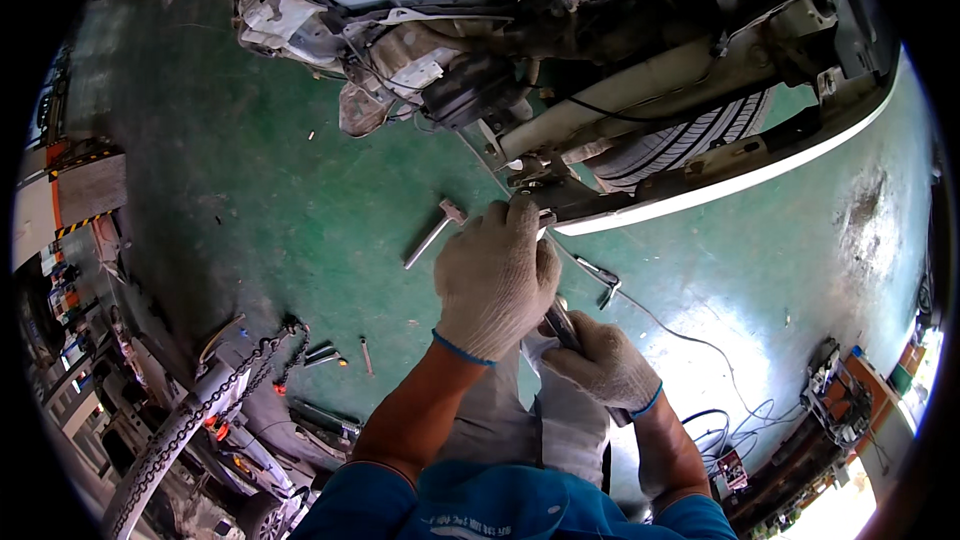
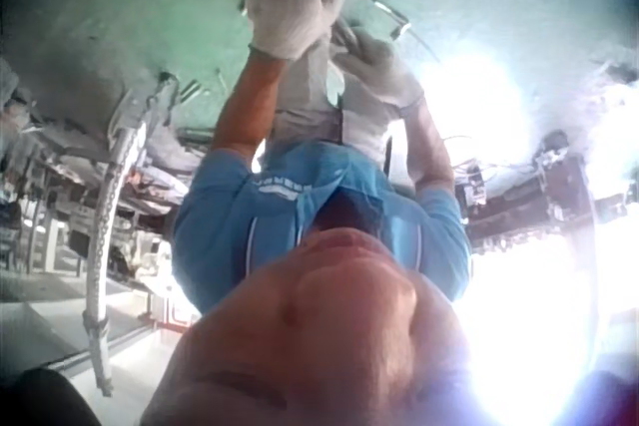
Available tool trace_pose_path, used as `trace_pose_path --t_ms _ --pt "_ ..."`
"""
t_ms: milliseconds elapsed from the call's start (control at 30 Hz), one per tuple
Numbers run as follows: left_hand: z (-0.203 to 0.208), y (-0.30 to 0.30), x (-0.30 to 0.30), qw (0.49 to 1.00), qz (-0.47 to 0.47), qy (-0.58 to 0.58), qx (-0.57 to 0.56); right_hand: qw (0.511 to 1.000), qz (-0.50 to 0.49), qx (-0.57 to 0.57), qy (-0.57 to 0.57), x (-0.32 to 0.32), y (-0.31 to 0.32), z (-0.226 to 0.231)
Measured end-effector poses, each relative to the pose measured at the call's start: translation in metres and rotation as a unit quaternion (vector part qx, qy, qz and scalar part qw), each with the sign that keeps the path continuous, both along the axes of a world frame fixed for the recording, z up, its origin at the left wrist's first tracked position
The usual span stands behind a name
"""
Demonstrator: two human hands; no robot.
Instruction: The person uses a hammer and a metal bar to strike and pry a white plastic car bumper cover in a workshop. They repeatedly hit the plastic part to separate it from the vehicle's frame and remove it from the front assembly.
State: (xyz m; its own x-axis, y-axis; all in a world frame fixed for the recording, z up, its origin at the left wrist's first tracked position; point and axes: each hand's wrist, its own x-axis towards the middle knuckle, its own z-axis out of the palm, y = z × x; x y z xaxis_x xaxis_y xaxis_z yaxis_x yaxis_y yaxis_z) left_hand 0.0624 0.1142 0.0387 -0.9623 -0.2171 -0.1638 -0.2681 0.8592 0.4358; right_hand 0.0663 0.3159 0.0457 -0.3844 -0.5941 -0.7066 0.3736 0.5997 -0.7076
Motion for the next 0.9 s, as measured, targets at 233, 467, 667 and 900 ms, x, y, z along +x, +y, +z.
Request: trace_pose_path --t_ms 233,467,667,900 --pt "-0.021 -0.048 0.040 0.938 0.081 0.133 0.311 0.992 0.116 -0.019 0.055 0.018 0.024 -0.021" --pt "-0.066 -0.030 0.007 0.964 -0.089 0.171 0.181 0.989 -0.070 0.111 -0.064 0.114 0.095 -0.058" --pt "-0.066 -0.045 -0.003 0.980 -0.105 0.162 0.045 0.945 -0.264 0.156 -0.118 0.160 0.115 -0.065" --pt "-0.068 -0.055 -0.027 0.980 -0.176 0.088 0.006 0.895 -0.403 0.121 -0.146 0.185 0.093 -0.102"
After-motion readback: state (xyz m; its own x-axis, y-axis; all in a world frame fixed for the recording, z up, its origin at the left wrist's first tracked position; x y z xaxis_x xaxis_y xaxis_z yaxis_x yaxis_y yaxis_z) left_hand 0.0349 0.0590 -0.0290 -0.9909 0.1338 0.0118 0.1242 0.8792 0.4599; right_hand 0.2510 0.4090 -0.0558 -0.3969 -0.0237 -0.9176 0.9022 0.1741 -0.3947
